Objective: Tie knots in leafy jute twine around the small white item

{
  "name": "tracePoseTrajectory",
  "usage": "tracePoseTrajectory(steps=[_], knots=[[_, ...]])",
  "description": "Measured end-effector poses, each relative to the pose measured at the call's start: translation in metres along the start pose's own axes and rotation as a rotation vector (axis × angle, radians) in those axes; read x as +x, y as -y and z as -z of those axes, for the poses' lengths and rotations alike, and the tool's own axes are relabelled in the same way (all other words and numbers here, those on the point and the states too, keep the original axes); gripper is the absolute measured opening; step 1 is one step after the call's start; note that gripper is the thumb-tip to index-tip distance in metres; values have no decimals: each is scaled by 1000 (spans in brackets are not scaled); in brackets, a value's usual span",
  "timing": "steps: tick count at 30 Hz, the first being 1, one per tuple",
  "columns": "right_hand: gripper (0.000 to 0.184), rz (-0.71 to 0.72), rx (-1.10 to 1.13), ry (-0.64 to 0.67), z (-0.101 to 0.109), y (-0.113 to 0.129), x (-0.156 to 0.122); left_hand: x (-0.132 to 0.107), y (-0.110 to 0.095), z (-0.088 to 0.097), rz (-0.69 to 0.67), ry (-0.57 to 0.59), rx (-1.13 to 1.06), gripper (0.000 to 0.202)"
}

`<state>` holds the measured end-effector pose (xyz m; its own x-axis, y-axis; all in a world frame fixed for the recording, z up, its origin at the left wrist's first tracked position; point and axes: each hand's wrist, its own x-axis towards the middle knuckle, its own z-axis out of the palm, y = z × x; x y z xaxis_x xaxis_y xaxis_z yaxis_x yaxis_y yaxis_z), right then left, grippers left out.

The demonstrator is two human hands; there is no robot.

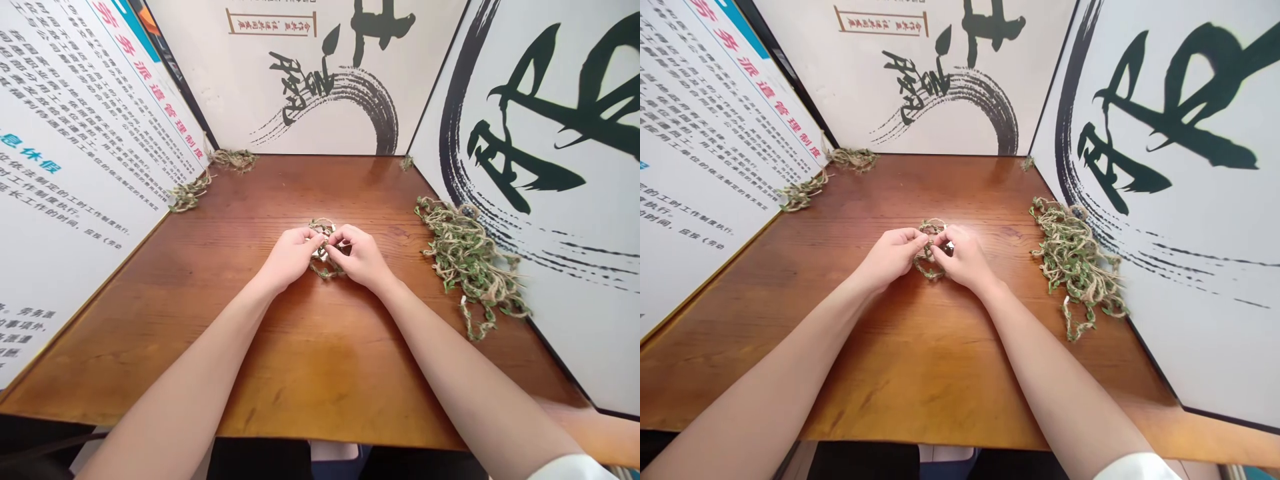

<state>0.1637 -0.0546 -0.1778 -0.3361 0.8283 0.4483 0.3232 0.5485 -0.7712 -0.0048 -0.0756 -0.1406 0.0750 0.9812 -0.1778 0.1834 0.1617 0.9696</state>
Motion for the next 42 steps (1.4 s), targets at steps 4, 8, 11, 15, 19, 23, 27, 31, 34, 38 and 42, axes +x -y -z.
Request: tracePoseTrajectory(steps=[4, 8, 11, 15, 19, 23, 27, 31, 34, 38, 42], knots=[[12, 37, -15, -12, 0, 1, 0, 5, 10, 0, -158, -1, 107, 22], [12, 41, 19, -39, -1, 0, 0, 5, 14, -2, -223, -65, 282, 28], [14, 10, 49, -34, -2, -1, 0, 1, 13, -4, -247, -97, 373, 29], [14, -76, 96, -11, -2, -1, 1, -2, 10, -3, -266, -100, 598, 28], [15, -164, 128, -4, 0, 1, 2, -1, 4, -2, -282, -39, 904, 22], [18, -270, 207, -2, 1, 2, 3, 0, 0, -2, -286, -20, 1108, 23], [24, -338, 303, -22, 0, 2, 4, -2, 0, -2, -255, -21, 774, 28], [26, -343, 328, -37, 0, 2, 4, -4, 2, 0, -258, 27, 583, 29], [25, -340, 346, -32, 0, 2, 4, -3, 2, 0, -273, 37, 636, 26], [25, -344, 369, -6, 0, 2, 5, -1, 2, 0, -274, 32, 752, 23], [21, -323, 344, 17, -1, 0, 5, -1, 1, -1, -259, 55, 931, 26]])
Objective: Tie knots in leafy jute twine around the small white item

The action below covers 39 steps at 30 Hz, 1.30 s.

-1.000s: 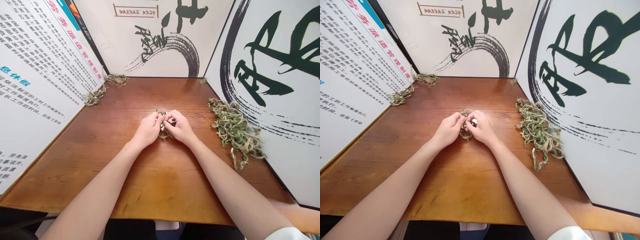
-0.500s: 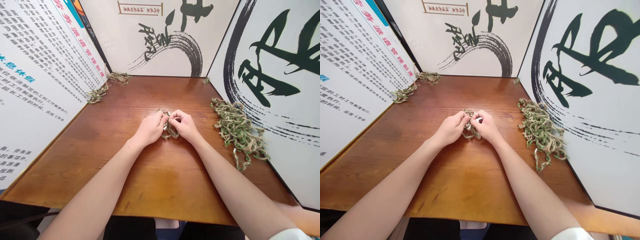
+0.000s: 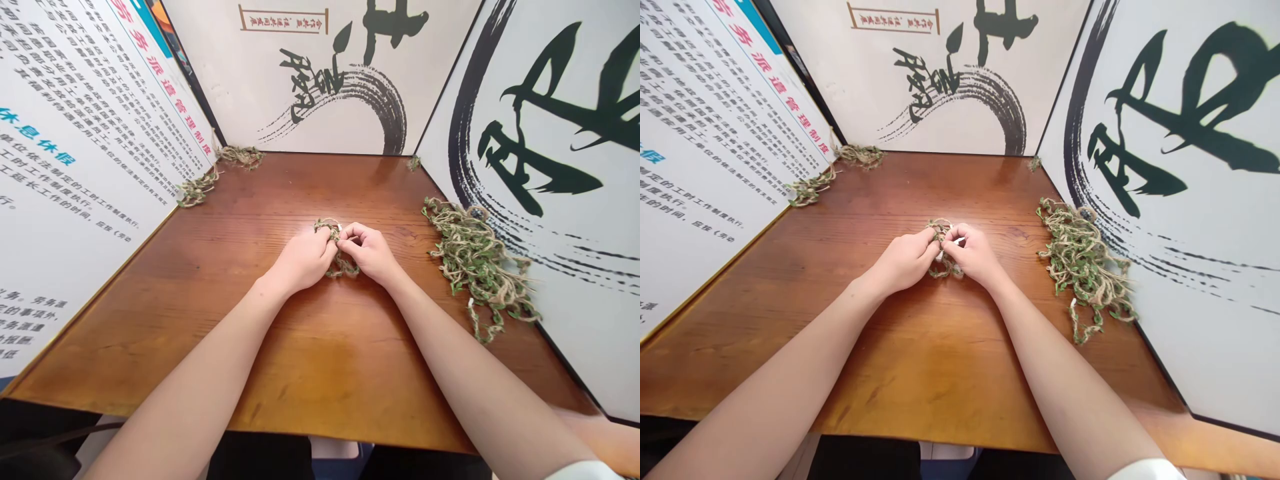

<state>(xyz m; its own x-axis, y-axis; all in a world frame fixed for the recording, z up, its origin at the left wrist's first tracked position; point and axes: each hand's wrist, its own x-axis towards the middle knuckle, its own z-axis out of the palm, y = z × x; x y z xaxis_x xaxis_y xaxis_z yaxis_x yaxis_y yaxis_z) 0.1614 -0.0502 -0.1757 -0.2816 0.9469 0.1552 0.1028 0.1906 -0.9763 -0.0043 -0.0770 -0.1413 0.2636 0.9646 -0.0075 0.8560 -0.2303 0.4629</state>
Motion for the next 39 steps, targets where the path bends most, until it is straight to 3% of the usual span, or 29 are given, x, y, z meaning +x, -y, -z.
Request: tracePoseTrajectory(steps=[6, 11, 15, 21, 29, 34, 39], knots=[[18, -1, -26, 13, 1, -4, 0, -2, -7, 0, 39, 12, 240, 30], [20, -45, -15, -16, -1, 0, -1, -6, -8, 1, 27, -5, 53, 28], [23, 4, -91, -77, -2, 3, -3, -7, -6, 2, 3, -19, -47, 27], [17, 59, -159, -57, -1, -1, -4, -7, -9, 4, 6, 27, 155, 23], [17, -20, 10, -39, -1, -1, 1, -9, -22, 2, 56, 28, 315, 26], [19, -78, 97, -29, 0, 0, -1, -9, -18, 0, 47, 14, 224, 26], [40, -60, 102, 17, 4, 0, -3, -8, -10, -1, 15, -8, -16, 24]])
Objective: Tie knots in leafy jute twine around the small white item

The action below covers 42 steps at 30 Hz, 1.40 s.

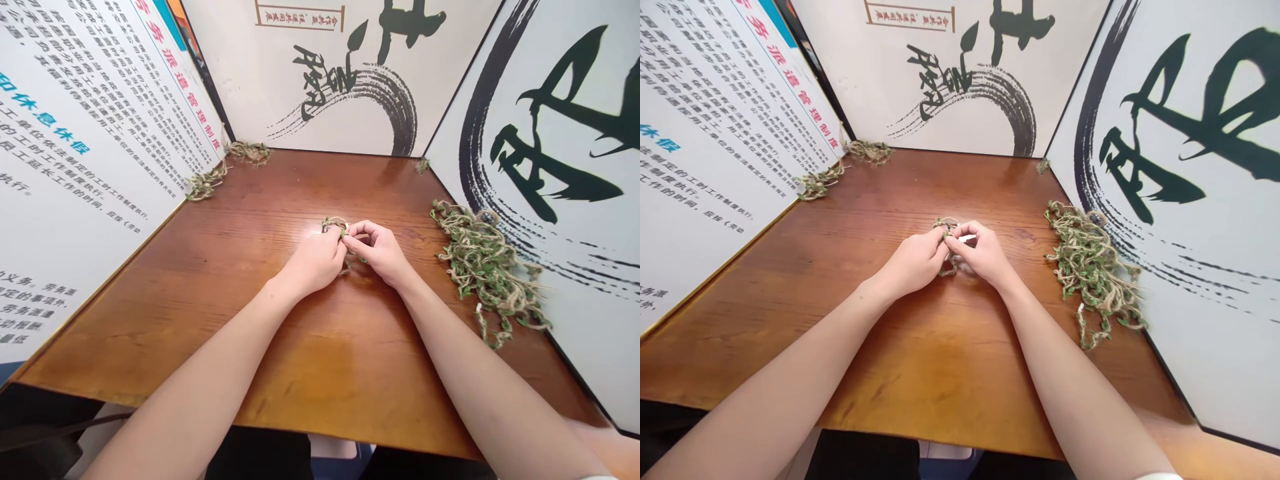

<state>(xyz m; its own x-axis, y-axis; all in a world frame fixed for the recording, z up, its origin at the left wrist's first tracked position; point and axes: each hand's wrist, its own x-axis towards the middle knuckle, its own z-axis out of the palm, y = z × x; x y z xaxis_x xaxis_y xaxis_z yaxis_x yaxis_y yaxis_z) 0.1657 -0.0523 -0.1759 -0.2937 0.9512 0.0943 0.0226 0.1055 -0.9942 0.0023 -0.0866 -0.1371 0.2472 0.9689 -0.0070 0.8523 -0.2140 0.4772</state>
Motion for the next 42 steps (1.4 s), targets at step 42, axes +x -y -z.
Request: tracePoseTrajectory(steps=[42], knots=[[31, 32, 8, -77, 2, 0, 3, 0, 5, -5, 52, -70, 40, 28]])
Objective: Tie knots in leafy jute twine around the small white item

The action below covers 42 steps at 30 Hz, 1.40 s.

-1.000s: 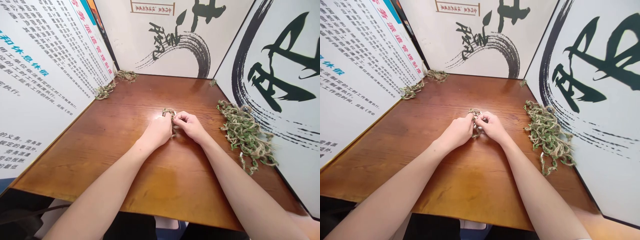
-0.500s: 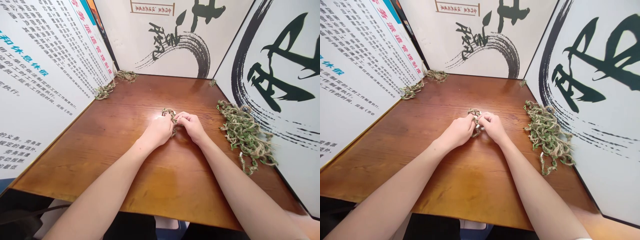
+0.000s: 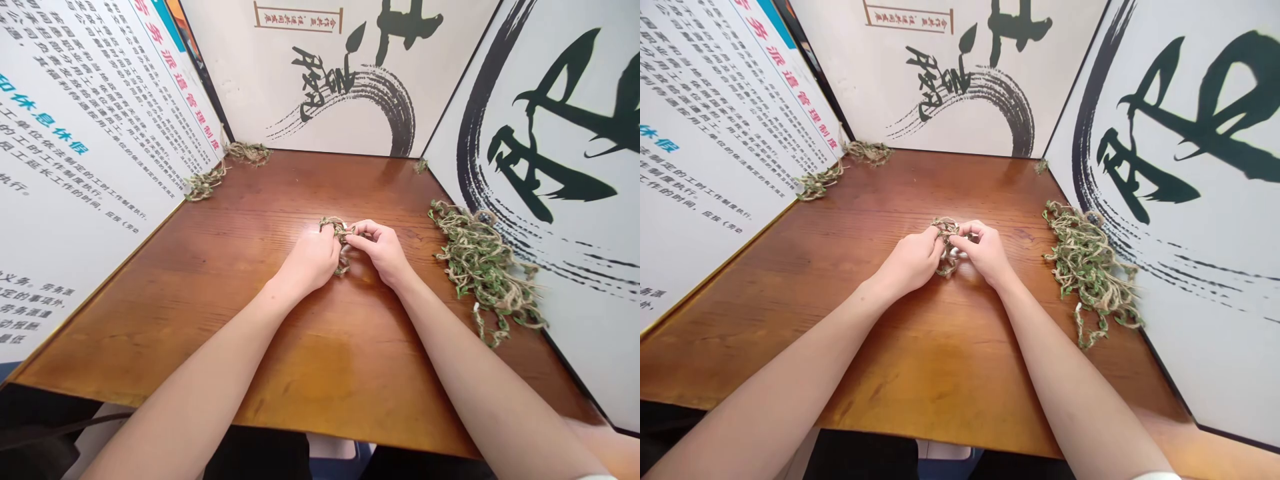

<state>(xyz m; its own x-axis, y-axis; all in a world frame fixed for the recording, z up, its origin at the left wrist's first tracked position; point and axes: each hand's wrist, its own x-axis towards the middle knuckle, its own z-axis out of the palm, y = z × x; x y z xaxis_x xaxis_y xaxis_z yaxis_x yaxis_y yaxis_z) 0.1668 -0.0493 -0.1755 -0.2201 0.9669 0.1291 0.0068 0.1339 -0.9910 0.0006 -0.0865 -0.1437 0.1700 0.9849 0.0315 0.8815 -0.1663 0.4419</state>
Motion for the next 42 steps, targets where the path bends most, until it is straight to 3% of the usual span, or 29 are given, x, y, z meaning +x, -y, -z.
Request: tracePoseTrajectory(steps=[4, 6, 9, 12, 17, 20, 23, 30, 32, 35, 37, 42], knots=[[25, 37, -183, -145, -5, 1, -4, 0, -1, 0, 10, 8, 29, 29], [18, 139, -337, -227, -8, 3, -8, 0, -3, 1, 19, 23, 57, 30], [10, 280, -407, -243, -13, 7, -12, 0, -5, 2, 20, 25, 88, 32], [13, 277, -271, -236, -14, 10, -12, 0, -5, 3, 21, 12, 100, 33], [34, 55, 101, -122, -15, 12, -8, 0, -2, 2, 36, 2, 101, 32], [46, -4, 203, -57, -15, 11, -7, 0, -1, 3, 51, -3, 68, 30], [53, 28, 215, -73, -15, 9, -7, 1, -2, 4, 75, -1, 40, 28], [51, -16, 309, -267, -12, 8, -2, 4, -2, 6, 112, -17, 30, 28], [46, -37, 245, -269, -11, 8, -1, 4, -2, 6, 127, -25, 40, 28], [24, 6, 77, -232, -11, 6, -2, 4, -2, 7, 139, -39, 42, 25], [30, 50, 39, -206, -11, 5, -2, 5, -1, 8, 148, -47, 34, 25], [43, 35, 238, -242, -10, 4, -1, 6, 1, 10, 160, -63, 13, 25]])
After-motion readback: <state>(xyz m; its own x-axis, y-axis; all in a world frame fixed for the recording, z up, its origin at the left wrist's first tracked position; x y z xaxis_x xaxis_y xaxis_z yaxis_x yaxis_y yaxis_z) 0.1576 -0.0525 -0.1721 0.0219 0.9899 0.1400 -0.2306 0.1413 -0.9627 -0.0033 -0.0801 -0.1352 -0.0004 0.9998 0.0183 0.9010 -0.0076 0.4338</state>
